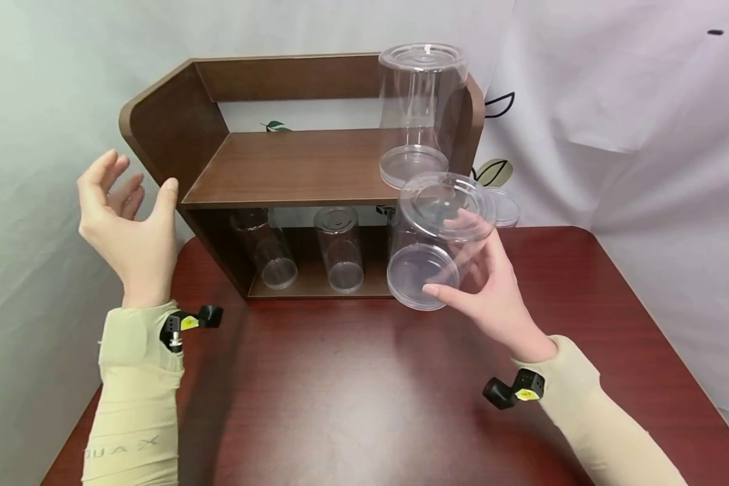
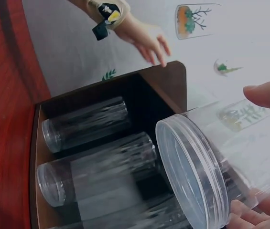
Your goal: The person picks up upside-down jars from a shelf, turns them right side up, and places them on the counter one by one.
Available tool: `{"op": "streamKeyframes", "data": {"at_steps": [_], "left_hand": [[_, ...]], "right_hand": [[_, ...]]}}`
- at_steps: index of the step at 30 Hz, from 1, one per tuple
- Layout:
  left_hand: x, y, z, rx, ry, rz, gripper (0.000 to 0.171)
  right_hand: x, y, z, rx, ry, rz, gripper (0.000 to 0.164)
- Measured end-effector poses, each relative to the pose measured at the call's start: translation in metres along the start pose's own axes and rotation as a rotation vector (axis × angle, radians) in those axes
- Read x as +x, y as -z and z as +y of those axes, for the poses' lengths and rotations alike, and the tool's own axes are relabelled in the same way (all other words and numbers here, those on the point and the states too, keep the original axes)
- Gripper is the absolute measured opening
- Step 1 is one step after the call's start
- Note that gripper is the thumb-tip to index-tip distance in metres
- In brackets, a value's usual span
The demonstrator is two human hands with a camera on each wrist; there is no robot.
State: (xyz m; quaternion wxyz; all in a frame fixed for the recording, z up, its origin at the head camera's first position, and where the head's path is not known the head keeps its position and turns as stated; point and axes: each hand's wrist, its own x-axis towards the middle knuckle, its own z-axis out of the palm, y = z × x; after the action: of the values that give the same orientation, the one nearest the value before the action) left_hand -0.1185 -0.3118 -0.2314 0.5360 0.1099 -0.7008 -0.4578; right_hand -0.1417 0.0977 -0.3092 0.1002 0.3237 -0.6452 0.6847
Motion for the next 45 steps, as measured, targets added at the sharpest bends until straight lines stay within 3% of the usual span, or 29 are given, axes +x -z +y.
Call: {"op": "streamKeyframes", "data": {"at_steps": [4,8,12,18,22,33,38,41,45], "left_hand": [[-0.017,0.0,0.023,-0.089,-0.06,-0.002,0.05],[-0.035,-0.002,0.036,-0.167,-0.145,-0.07,0.05],[-0.053,-0.005,0.042,-0.21,-0.21,-0.152,0.05],[-0.084,-0.012,0.047,-0.257,-0.227,-0.27,0.053],[-0.109,-0.017,0.044,-0.282,-0.233,-0.385,0.06],[-0.181,-0.039,0.034,-0.304,-0.141,-0.761,0.077],[-0.215,-0.054,0.018,-0.301,-0.11,-0.91,0.093],[-0.232,-0.063,0.004,-0.311,-0.073,-0.966,0.106],[-0.244,-0.07,-0.006,-0.323,-0.018,-0.987,0.115]], "right_hand": [[-0.003,0.003,0.0,-0.015,-0.028,0.006,0.095],[-0.007,0.007,0.003,-0.012,-0.049,0.009,0.089],[-0.012,0.009,0.007,-0.009,-0.062,0.012,0.086],[-0.018,0.011,0.012,-0.017,-0.108,0.02,0.09],[-0.022,0.012,0.015,-0.019,-0.121,0.019,0.091],[-0.027,0.007,0.016,-0.037,-0.117,-0.002,0.092],[-0.03,0.002,0.018,-0.025,-0.108,-0.026,0.092],[-0.032,-0.002,0.018,-0.015,-0.103,-0.041,0.092],[-0.034,-0.007,0.019,0.003,-0.091,-0.051,0.091]]}}
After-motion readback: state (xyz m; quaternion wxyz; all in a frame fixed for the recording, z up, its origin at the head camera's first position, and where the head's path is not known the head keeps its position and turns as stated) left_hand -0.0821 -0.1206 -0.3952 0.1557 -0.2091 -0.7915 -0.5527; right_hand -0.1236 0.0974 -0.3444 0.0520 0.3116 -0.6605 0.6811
